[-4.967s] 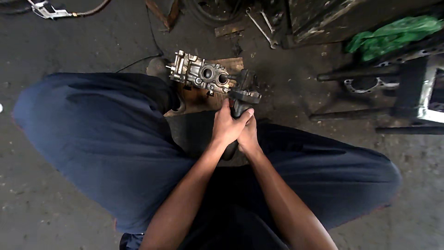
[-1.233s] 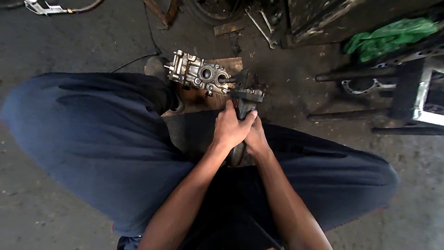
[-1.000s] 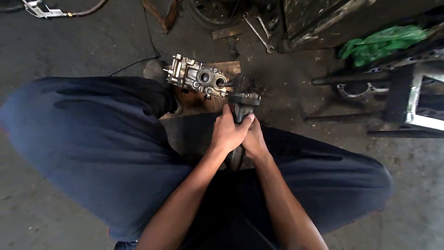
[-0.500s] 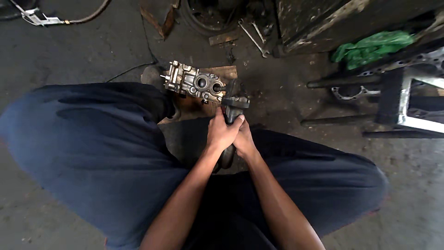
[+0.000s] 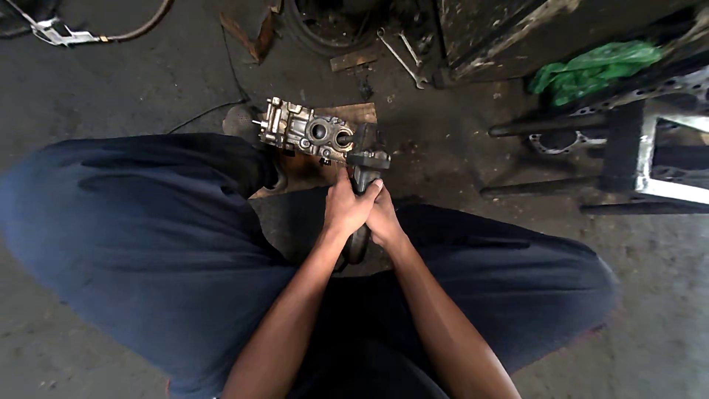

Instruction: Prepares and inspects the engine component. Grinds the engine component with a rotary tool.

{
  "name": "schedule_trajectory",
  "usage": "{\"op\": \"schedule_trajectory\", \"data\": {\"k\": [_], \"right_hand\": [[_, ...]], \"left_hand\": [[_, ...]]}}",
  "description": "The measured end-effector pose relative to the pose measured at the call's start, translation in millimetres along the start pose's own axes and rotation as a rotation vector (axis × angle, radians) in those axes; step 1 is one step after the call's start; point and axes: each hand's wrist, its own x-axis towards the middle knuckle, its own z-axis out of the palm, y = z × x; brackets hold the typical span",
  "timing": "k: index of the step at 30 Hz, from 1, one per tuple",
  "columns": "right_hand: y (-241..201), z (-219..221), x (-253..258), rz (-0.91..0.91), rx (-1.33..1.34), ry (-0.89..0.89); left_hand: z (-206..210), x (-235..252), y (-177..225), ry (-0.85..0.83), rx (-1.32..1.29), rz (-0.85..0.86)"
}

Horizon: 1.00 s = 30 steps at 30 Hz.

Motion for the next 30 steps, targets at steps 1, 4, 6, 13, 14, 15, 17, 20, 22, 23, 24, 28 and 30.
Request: {"op": "schedule_trajectory", "data": {"k": [1,4,6,13,14,15,17,20,22,23,24,28,30], "right_hand": [[1.4,1.1,1.2,0.004,-0.004,0.004],[4.6,4.4,5.3,0.011,-0.030,0.012],[6.1,6.4,7.3,0.023,-0.047,0.014],[11.3,11.3,14.8,0.016,-0.100,0.014],[12.7,12.1,15.8,0.007,-0.111,0.017],[14.6,12.8,16.9,-0.007,-0.121,0.019],[18.9,13.9,18.5,-0.042,-0.151,0.015],[23.4,15.9,20.1,-0.072,-0.196,0.010],[24.9,17.7,20.1,-0.076,-0.225,0.022],[25.2,18.9,19.6,-0.072,-0.233,0.034],[25.1,20.0,18.4,-0.064,-0.230,0.046],[23.7,21.2,12.0,-0.064,-0.203,0.083],[21.9,21.0,7.9,-0.068,-0.197,0.098]], "left_hand": [[-0.2,1.4,-1.8,0.002,0.000,0.004],[-0.8,5.8,-6.7,0.007,-0.017,0.019],[-0.5,8.7,-10.6,0.008,-0.025,0.016],[2.5,18.5,-23.2,0.032,-0.120,0.029],[2.9,19.6,-25.1,0.037,-0.135,0.029],[3.5,20.8,-27.1,0.041,-0.149,0.027],[5.3,23.8,-32.4,0.047,-0.179,0.028],[6.0,26.7,-37.7,0.048,-0.221,0.014],[5.2,27.3,-41.3,0.037,-0.244,0.017],[4.9,27.3,-42.6,0.035,-0.257,0.020],[4.5,27.0,-43.6,0.032,-0.277,0.023],[5.0,24.3,-43.1,0.031,-0.291,0.047],[5.0,21.7,-41.0,0.034,-0.272,0.052]]}}
